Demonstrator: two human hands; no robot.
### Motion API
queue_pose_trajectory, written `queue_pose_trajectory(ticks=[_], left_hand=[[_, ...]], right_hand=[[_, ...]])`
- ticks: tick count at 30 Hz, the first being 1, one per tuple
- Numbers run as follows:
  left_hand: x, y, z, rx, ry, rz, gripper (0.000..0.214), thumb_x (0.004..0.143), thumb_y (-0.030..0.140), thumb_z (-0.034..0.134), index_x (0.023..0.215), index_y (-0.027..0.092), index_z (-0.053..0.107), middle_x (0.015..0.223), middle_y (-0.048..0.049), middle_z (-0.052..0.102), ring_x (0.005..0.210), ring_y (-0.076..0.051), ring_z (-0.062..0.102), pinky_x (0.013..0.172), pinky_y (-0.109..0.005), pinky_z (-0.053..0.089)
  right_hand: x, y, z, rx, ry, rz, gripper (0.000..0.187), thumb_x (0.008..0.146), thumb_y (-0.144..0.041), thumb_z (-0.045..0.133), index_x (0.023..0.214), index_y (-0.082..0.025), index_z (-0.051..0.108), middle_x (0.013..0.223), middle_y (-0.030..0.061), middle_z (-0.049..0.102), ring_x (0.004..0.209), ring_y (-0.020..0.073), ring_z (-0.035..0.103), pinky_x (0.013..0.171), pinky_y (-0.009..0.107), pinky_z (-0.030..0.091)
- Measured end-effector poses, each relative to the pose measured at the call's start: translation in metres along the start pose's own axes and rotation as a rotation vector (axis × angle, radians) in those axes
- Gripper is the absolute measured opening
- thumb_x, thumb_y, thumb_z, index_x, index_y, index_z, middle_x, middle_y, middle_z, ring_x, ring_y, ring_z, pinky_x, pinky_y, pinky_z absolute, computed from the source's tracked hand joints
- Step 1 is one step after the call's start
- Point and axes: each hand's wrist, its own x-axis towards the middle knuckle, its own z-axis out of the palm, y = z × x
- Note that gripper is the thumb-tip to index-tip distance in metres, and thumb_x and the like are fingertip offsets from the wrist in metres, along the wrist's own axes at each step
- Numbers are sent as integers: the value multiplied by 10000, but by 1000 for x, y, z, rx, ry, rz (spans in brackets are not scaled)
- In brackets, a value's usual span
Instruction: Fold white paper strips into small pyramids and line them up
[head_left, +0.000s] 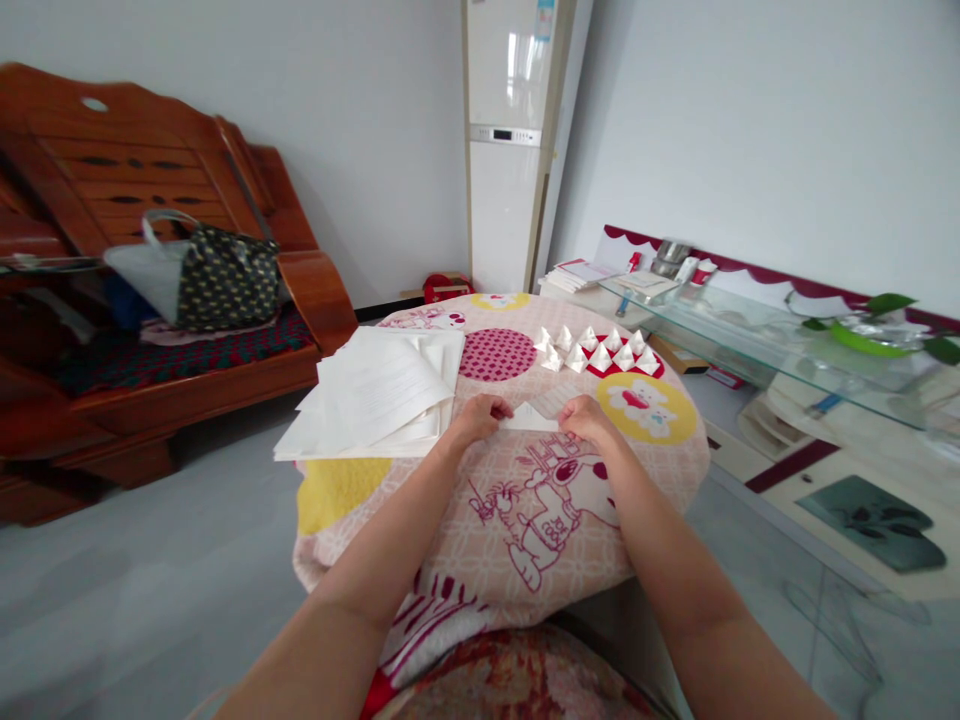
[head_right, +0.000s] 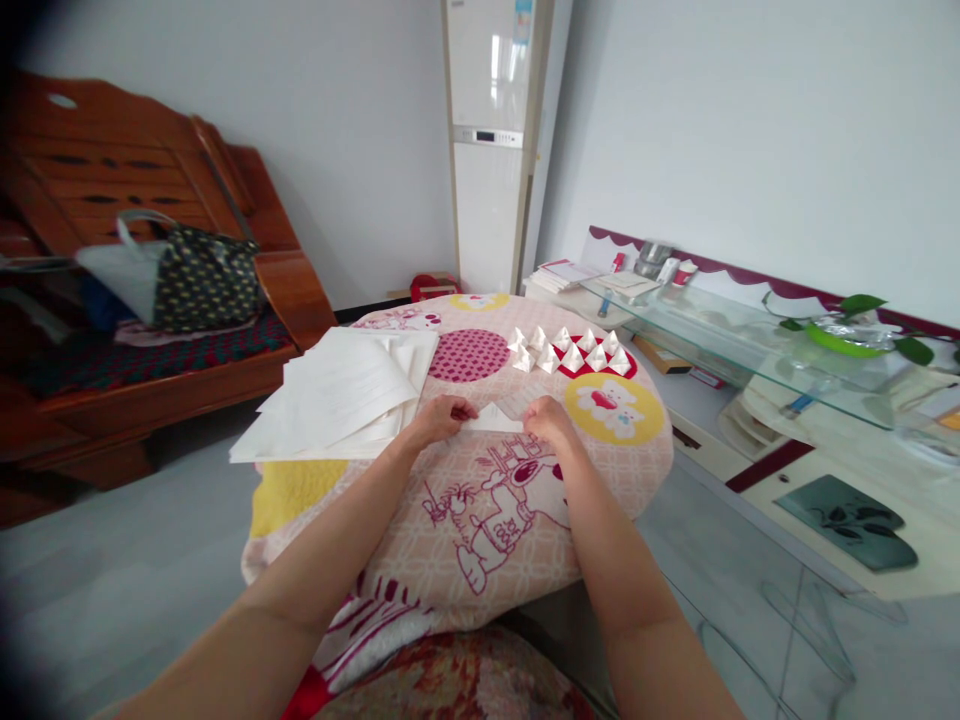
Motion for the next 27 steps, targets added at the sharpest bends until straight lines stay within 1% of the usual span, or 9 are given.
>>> queue_pose_trajectory(ticks=[3,5,7,9,12,16,19,22,27], left_hand=[[-3,7,1,68,22,-11,329,696,50,562,904,163,790,834,-37,764,777,-161,664,761,-257,520],[-5,16,6,144,63,-40,168,771,188,640,871,165,773,840,-50,756,791,-176,662,777,-272,513],[-8,24,15,238,146,-72,249,812,387,677,866,154,745,891,-83,742,838,-208,664,803,-302,514],[-10,30,24,314,195,-62,352,792,467,698,926,142,720,967,-123,722,894,-250,669,827,-335,518],[-10,32,31,364,209,-30,351,754,397,722,986,135,694,1043,-148,698,959,-275,663,857,-350,518],[-6,19,20,253,145,-30,221,727,133,632,937,144,702,976,-90,721,919,-212,663,853,-304,522],[-3,6,8,47,51,13,398,650,0,537,980,135,713,909,-44,739,844,-162,674,778,-248,535],[-2,-1,4,-69,56,21,510,599,-26,505,1038,118,720,912,-41,753,826,-151,682,764,-237,545],[-4,-1,8,-18,108,63,529,588,-14,507,1039,138,739,932,-35,763,806,-148,671,785,-254,547]], right_hand=[[0,4,1,-3,22,-6,145,653,-76,639,610,-190,718,511,10,619,555,184,626,549,261,453],[0,5,2,-11,22,-12,154,658,-71,625,616,-187,717,507,3,611,554,176,624,554,250,454],[0,6,3,-14,20,-17,161,666,-69,606,624,-179,715,507,1,607,545,167,616,554,244,454],[1,6,4,-19,20,-26,169,675,-70,586,639,-171,716,512,1,605,537,159,606,555,242,456],[1,7,5,-29,27,-37,182,685,-62,565,654,-163,713,510,-6,594,533,151,595,557,237,452],[0,8,6,-11,48,-13,180,700,-63,570,705,-159,722,543,-2,621,562,160,616,567,237,454],[-2,6,8,-39,233,20,169,763,-117,587,799,-154,748,725,57,728,732,201,678,669,260,489],[-3,1,15,-63,410,-89,230,869,-223,567,959,-143,764,941,114,766,910,226,689,805,291,497],[0,-5,33,109,271,-279,343,801,-220,647,1125,-150,739,922,81,764,877,208,696,831,302,511]])
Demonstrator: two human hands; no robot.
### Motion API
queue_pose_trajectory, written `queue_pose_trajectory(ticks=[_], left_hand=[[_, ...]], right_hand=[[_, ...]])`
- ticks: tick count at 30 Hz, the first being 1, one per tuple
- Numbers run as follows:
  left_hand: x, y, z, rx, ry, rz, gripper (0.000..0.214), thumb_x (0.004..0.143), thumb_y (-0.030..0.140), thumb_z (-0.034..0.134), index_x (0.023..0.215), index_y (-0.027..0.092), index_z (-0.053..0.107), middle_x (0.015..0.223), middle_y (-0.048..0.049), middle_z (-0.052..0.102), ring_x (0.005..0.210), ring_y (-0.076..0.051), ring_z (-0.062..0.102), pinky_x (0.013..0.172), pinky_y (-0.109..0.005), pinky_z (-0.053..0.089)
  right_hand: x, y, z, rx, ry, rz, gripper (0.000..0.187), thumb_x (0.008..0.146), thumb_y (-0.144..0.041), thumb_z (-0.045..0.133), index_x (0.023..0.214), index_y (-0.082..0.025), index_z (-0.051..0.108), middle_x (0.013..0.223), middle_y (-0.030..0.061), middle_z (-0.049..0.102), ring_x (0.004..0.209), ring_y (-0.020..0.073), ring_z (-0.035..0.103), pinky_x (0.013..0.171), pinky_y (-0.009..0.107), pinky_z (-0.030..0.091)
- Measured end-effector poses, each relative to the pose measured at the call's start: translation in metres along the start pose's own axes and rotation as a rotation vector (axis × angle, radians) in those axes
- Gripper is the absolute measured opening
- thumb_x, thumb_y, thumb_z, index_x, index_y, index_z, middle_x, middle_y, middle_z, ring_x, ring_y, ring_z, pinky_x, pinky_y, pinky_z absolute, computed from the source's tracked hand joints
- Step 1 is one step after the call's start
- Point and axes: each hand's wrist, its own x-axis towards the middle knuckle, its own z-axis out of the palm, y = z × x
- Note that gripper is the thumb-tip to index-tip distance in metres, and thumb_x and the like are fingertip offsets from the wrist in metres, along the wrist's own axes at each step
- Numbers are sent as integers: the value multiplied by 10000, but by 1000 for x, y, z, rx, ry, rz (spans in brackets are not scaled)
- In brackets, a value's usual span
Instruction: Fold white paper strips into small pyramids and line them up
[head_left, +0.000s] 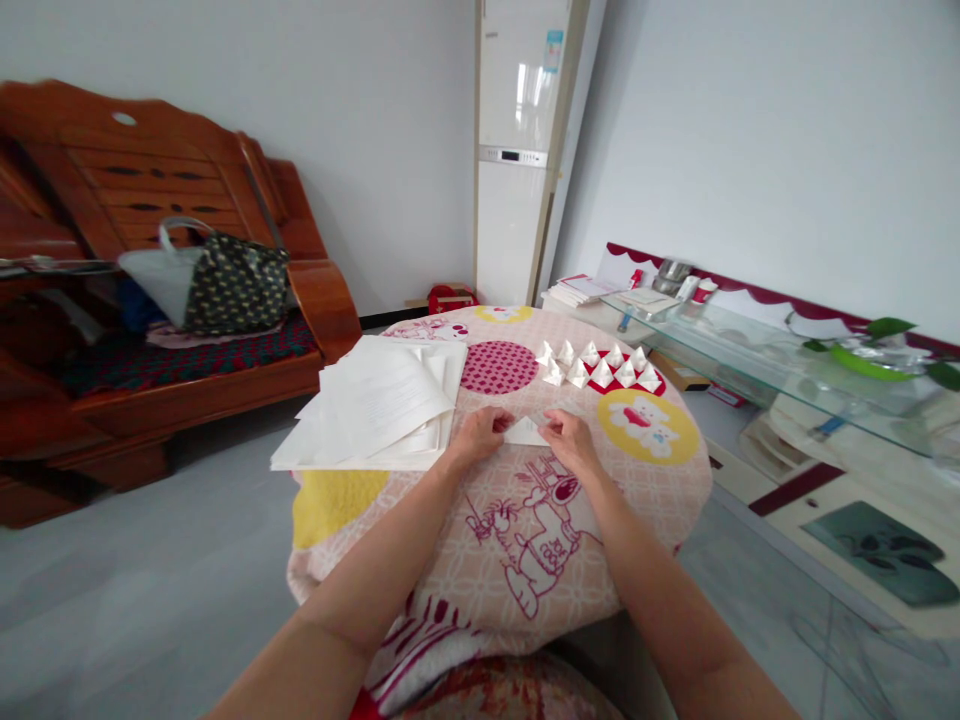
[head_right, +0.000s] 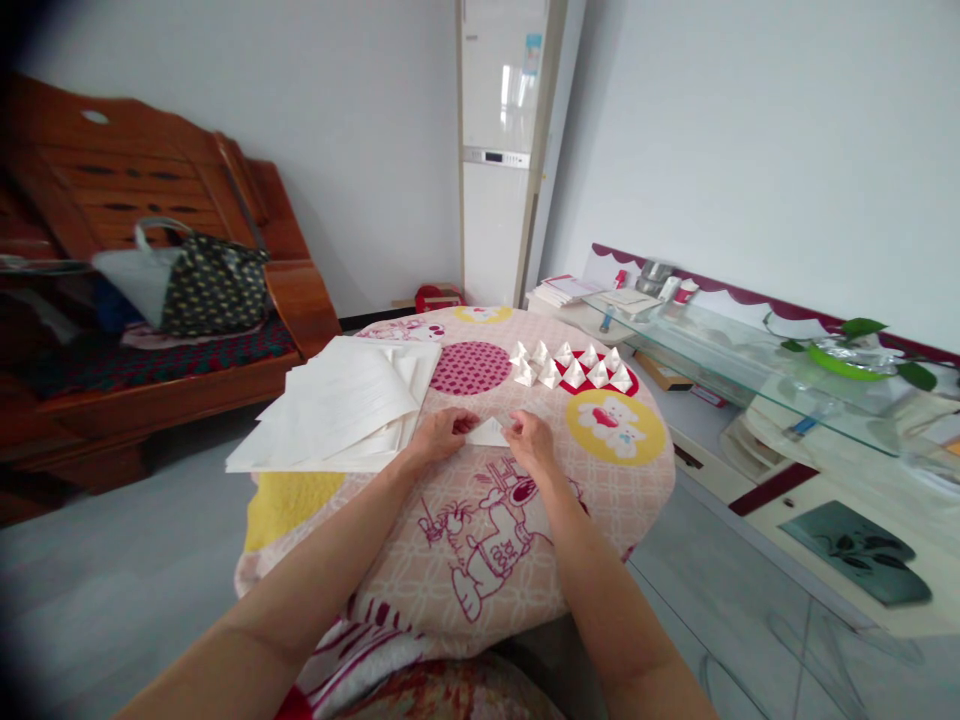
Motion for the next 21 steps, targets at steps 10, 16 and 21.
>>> queue_pose_trajectory(ticks=[10,16,21], left_hand=[[-1,-6,-2,-63,-31,54,558,584,-16,515,1069,122,751,946,-57,768,832,-164,693,796,-270,568],[2,-2,-6,-341,184,-25,443,698,82,597,1113,140,739,1065,-82,764,918,-181,699,862,-303,576],[1,1,-5,-793,184,-43,458,763,381,735,1139,120,711,1001,-91,740,860,-176,678,804,-308,573]], right_hand=[[0,7,11,557,-68,220,302,643,-234,735,940,-184,740,866,72,776,765,233,715,702,325,544],[-6,-3,4,749,-10,296,274,612,-305,750,848,-177,693,855,85,773,796,266,722,722,354,561],[-2,7,2,874,26,319,281,686,-392,713,905,-219,679,895,88,767,870,299,725,659,364,553]])
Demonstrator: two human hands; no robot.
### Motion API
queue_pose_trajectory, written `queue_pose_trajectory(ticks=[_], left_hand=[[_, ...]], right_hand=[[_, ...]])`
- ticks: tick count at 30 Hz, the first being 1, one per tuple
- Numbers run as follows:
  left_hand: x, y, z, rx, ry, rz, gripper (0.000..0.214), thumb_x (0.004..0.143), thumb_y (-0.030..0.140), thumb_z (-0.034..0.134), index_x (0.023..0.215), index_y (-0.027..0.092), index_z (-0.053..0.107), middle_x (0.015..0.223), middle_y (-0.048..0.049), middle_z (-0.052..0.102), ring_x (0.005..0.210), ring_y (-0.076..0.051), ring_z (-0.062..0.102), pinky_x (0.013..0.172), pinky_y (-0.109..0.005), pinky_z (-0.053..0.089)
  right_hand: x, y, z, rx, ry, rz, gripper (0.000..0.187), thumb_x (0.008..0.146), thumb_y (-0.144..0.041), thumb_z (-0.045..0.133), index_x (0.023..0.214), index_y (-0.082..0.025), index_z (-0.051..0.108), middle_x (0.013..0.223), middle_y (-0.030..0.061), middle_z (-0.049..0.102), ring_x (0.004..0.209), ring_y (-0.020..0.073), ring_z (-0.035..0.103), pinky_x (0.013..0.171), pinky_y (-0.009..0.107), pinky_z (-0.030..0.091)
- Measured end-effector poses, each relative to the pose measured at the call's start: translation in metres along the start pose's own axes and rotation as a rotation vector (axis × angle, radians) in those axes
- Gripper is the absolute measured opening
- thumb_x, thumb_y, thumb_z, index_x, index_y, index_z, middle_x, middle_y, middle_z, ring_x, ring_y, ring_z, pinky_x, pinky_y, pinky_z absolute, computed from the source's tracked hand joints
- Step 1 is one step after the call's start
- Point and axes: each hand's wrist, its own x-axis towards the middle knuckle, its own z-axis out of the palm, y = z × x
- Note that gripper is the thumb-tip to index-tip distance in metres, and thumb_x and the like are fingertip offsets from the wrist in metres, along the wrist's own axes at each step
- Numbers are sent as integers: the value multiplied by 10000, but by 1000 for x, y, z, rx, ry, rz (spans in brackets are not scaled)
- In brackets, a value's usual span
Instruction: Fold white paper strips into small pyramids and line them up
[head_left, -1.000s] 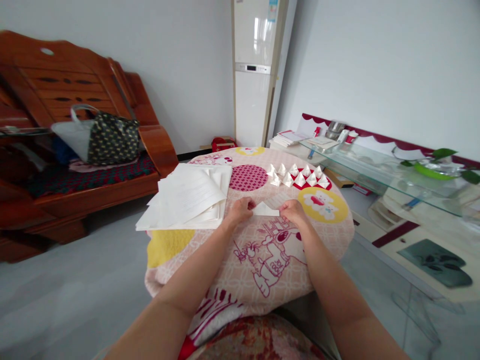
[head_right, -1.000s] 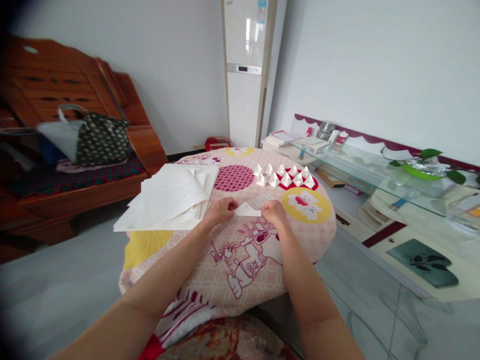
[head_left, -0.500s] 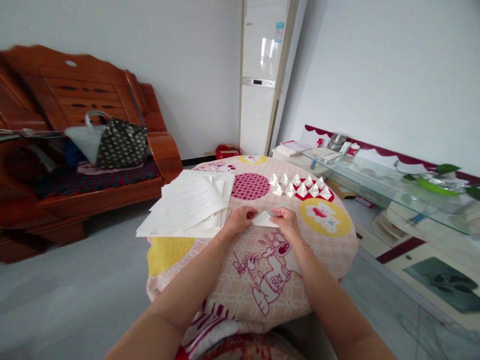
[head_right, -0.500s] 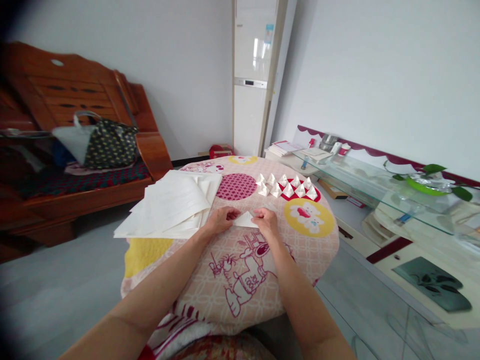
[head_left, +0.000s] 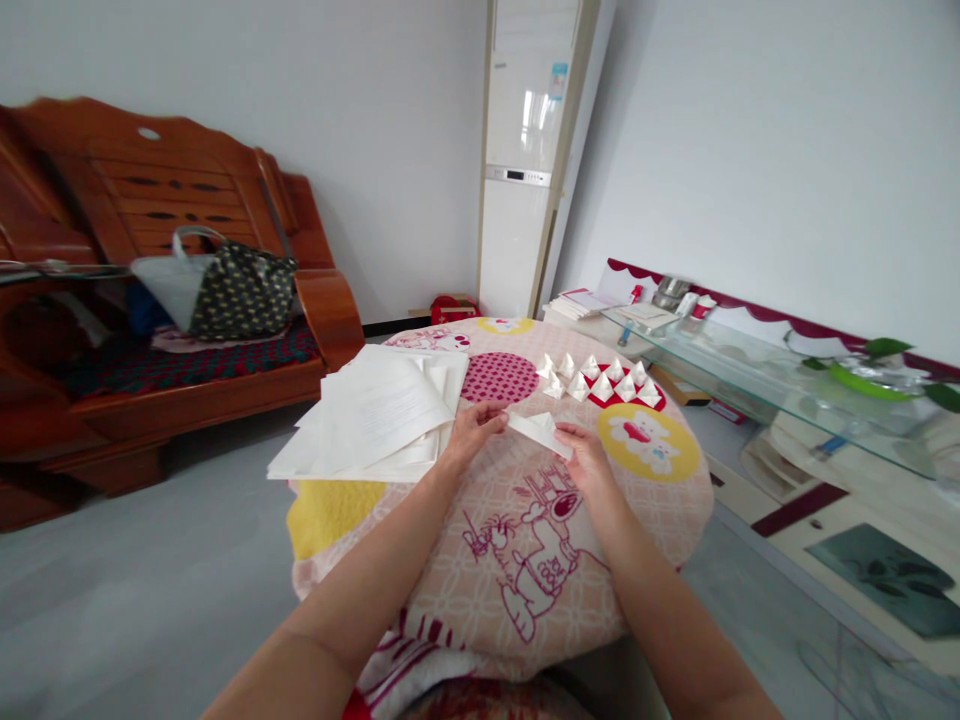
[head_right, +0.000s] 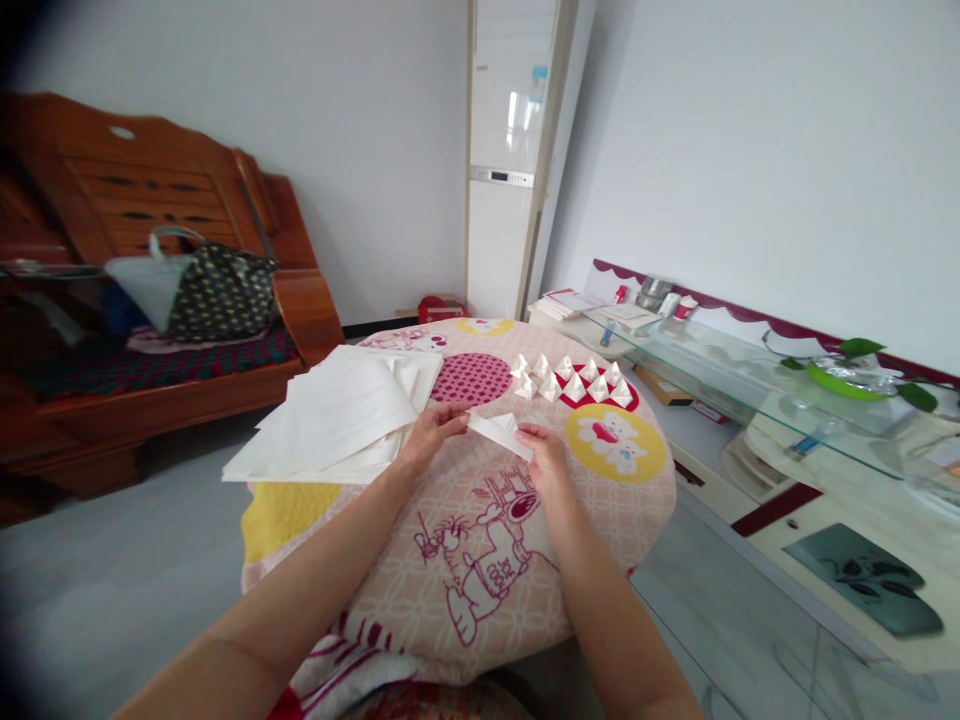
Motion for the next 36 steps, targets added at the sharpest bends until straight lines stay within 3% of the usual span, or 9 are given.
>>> queue_pose_trajectory(ticks=[4,9,12,15,19,24,27,36], left_hand=[[-5,3,6,-223,-157,-50,608,670,419,846,1184,135,689,1012,-81,718,875,-163,671,840,-313,563],[-10,8,15,-224,-258,-60,607,620,400,893,1141,155,701,996,-64,726,873,-165,669,837,-311,558],[-10,5,18,-231,-214,-58,564,644,408,877,1113,148,703,982,-47,722,791,-134,660,811,-303,566],[-7,0,17,-266,-111,-56,623,629,411,881,1156,142,683,948,-33,713,758,-123,649,768,-289,571],[-5,-1,16,-333,-40,-41,615,616,389,897,1131,137,677,844,-8,696,733,-126,650,711,-265,567],[-8,2,17,-378,-62,-20,551,712,456,846,1133,131,699,846,-43,729,720,-142,673,730,-290,572],[-9,3,18,-381,-128,-45,545,707,405,864,1156,139,705,844,-45,739,719,-134,677,748,-280,564],[-11,5,22,-384,-214,-71,406,657,381,899,931,134,731,767,-15,710,655,-106,637,689,-237,539]], right_hand=[[4,7,-6,-7,15,-21,254,758,-378,653,957,-222,672,1001,110,769,980,303,712,719,360,554],[5,8,-3,87,28,5,279,708,-353,684,953,-221,679,966,90,772,939,296,715,719,365,550],[-1,3,2,152,-32,10,288,645,-310,724,914,-213,696,911,77,773,847,271,715,680,336,539],[-9,-2,8,181,-182,-23,327,591,-270,750,906,-188,720,858,56,767,764,231,701,681,312,533],[-16,-1,12,143,-277,-13,211,612,-305,782,753,-168,704,633,2,676,522,139,578,514,252,450],[-10,8,11,201,-257,3,246,624,-356,806,634,-173,641,486,-28,559,390,92,438,382,221,298],[-4,11,9,280,-290,37,236,630,-353,805,646,-181,644,527,-18,593,397,92,439,374,222,305],[-2,14,6,221,-365,53,212,639,-344,793,658,-187,651,558,-6,617,455,109,483,424,225,352]])
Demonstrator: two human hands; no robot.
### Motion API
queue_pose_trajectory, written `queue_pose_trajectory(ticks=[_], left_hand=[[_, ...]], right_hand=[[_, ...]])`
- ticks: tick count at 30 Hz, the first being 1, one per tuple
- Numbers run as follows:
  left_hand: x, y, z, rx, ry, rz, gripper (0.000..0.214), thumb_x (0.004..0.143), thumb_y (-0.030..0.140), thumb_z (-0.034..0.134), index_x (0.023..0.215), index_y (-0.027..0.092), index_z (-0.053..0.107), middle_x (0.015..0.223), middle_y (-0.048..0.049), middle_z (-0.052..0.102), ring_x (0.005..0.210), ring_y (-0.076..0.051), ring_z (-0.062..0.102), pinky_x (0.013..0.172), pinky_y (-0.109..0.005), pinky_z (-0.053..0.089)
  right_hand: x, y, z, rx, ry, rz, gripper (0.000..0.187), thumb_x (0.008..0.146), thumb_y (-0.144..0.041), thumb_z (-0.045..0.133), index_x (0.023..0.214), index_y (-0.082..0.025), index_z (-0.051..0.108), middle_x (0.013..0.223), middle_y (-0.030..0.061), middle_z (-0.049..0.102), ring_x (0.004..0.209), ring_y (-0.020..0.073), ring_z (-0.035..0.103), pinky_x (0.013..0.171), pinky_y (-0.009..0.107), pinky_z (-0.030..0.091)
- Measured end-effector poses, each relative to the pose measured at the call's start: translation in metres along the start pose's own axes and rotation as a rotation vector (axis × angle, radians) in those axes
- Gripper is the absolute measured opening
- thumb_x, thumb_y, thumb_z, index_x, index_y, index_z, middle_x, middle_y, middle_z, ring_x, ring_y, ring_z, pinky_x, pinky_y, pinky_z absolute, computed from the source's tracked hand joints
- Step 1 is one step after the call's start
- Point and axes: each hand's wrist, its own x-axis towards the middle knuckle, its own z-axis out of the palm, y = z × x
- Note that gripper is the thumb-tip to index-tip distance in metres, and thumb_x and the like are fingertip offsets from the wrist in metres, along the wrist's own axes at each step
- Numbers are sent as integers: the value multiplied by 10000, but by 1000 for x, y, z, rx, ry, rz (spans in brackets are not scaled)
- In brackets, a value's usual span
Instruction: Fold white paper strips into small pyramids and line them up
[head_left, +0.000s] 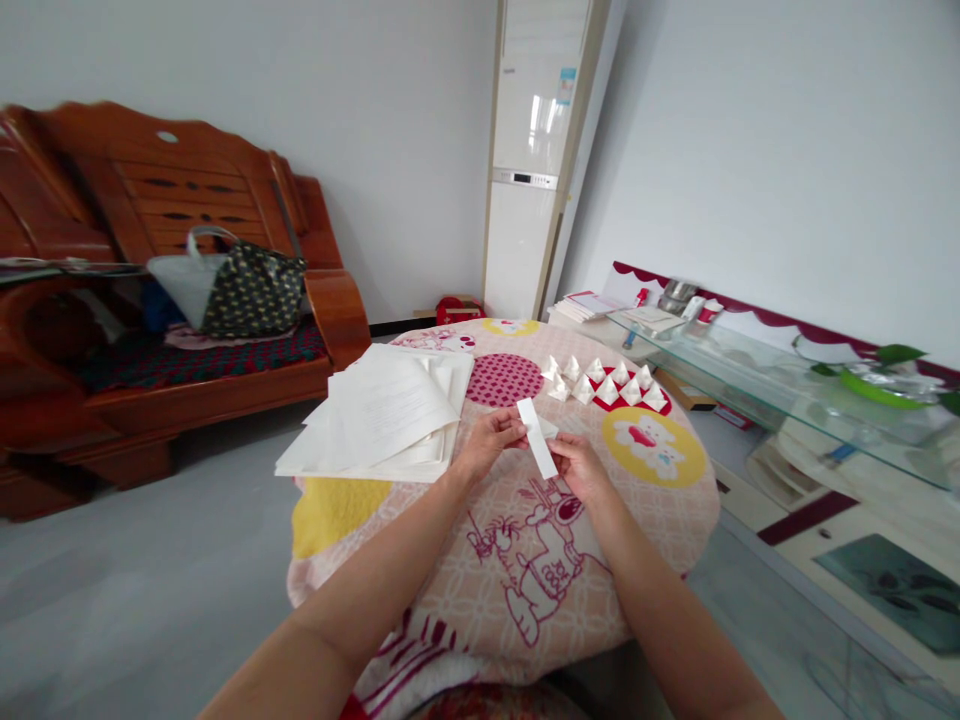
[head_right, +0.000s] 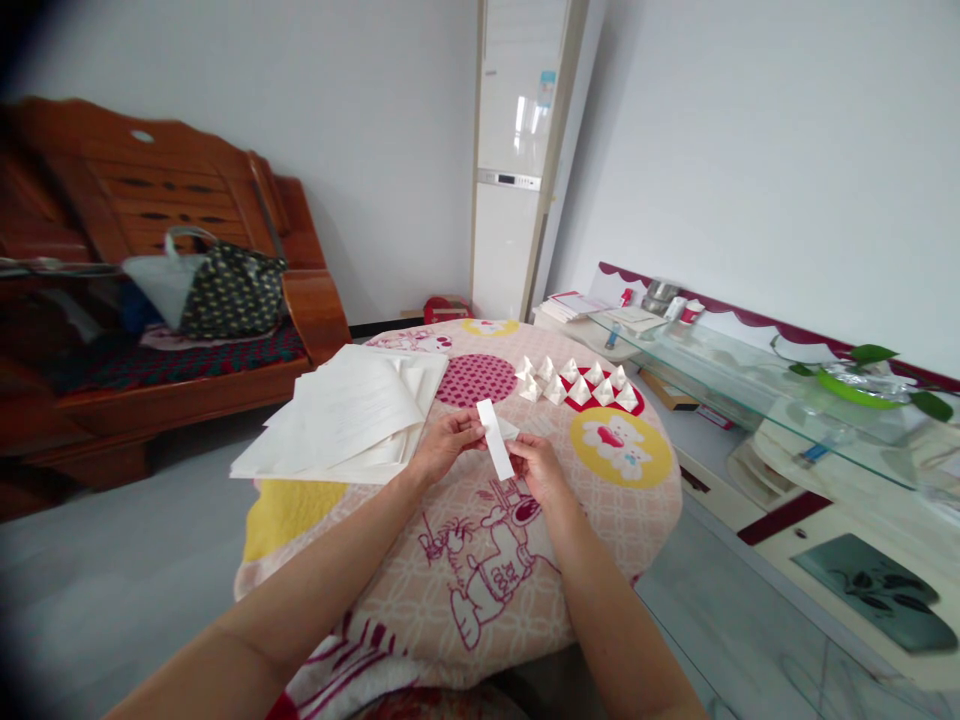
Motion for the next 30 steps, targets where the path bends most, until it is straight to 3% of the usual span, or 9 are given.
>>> queue_pose_trajectory(ticks=[6,15,30], left_hand=[[-2,3,1,-11,-9,-13,392,672,431,884,876,131,736,810,-35,721,684,-116,645,702,-248,538],[-2,2,2,-22,13,-26,398,641,467,901,740,131,712,707,-18,694,615,-101,624,668,-232,529],[-5,6,4,61,29,-45,351,658,438,867,734,124,729,676,-37,708,601,-122,639,637,-236,523]], right_hand=[[-1,-1,2,-25,15,2,216,636,-352,785,688,-180,666,560,-10,613,442,101,460,418,229,320],[-5,-6,7,-15,16,14,202,635,-329,792,655,-186,650,548,-17,605,428,92,458,401,219,303],[-7,-8,8,-39,19,21,195,639,-331,783,674,-183,661,537,-8,618,430,106,479,416,234,352]])
